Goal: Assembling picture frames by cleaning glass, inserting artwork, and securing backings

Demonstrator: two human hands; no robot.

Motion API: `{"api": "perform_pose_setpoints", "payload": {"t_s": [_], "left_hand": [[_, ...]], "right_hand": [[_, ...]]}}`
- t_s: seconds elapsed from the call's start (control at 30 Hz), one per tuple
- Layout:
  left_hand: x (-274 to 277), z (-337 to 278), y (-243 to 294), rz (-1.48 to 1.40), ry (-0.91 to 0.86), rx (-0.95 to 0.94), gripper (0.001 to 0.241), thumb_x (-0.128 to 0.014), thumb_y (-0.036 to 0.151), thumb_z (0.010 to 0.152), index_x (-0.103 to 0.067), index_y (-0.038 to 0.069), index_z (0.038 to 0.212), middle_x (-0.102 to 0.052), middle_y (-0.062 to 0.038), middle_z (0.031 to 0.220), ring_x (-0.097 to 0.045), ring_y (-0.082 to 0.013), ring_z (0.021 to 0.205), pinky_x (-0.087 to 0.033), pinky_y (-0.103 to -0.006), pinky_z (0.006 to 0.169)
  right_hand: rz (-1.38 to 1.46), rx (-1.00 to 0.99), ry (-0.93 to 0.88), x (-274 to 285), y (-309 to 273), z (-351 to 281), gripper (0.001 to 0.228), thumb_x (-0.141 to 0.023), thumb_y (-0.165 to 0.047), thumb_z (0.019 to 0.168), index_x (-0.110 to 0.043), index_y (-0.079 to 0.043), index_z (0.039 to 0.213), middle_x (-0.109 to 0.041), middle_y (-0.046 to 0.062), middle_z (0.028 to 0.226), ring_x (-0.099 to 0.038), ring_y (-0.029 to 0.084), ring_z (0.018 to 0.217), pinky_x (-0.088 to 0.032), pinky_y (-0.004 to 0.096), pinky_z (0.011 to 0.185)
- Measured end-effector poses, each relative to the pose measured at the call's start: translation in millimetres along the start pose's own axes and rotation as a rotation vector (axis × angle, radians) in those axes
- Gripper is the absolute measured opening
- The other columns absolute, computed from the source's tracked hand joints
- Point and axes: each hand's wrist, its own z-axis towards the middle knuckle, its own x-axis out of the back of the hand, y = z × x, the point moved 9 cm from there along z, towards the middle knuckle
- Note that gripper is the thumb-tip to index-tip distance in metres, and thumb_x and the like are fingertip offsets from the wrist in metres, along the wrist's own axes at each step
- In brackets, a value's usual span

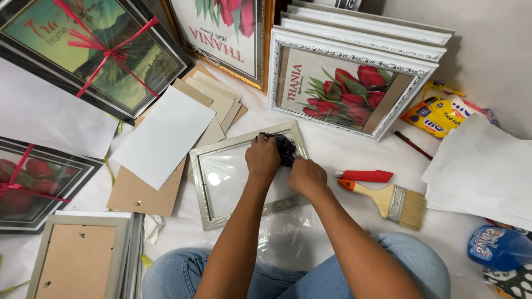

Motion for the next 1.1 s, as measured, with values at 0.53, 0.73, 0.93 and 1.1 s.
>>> {"api": "perform_pose_setpoints", "payload": {"t_s": [0.53,0.73,0.93,1.1], "left_hand": [[14,-134,-40,-0.005,-0.168,-0.052,0.044,-0.070,0.025,0.078,-0.070,0.027,0.122,-0.064,-0.004,0.114,-0.065,-0.0269,0.102,-0.059,-0.0384,0.075],[20,-137,-50,0.026,-0.186,-0.030,0.044,-0.064,0.024,0.080,-0.069,0.030,0.123,-0.065,-0.003,0.115,-0.065,-0.0283,0.105,-0.053,-0.0429,0.088],[2,-75,-90,0.044,-0.171,0.094,0.044,-0.060,0.022,0.082,-0.070,0.029,0.124,-0.066,-0.005,0.116,-0.068,-0.0305,0.108,-0.053,-0.0446,0.091],[11,-32,-115,0.069,-0.176,0.166,0.042,-0.056,0.023,0.084,-0.072,0.029,0.123,-0.067,-0.007,0.120,-0.069,-0.0327,0.108,-0.055,-0.0459,0.089]], "right_hand": [[-0.051,0.008,0.008,-9,2,3,0.060,-0.058,-0.011,0.090,-0.046,0.018,0.141,-0.069,0.035,0.116,-0.069,0.049,0.110,-0.058,0.062,0.083],[-0.047,-0.004,0.017,-14,7,7,0.066,-0.059,-0.011,0.088,-0.043,0.017,0.145,-0.066,0.036,0.122,-0.068,0.049,0.113,-0.058,0.061,0.084],[-0.046,-0.032,-0.016,-14,5,7,0.067,-0.057,-0.010,0.089,-0.040,0.016,0.148,-0.066,0.034,0.125,-0.068,0.047,0.115,-0.058,0.061,0.085],[-0.053,-0.057,-0.030,-9,-1,4,0.068,-0.058,-0.010,0.089,-0.039,0.016,0.149,-0.066,0.034,0.123,-0.069,0.045,0.113,-0.059,0.058,0.085]]}}
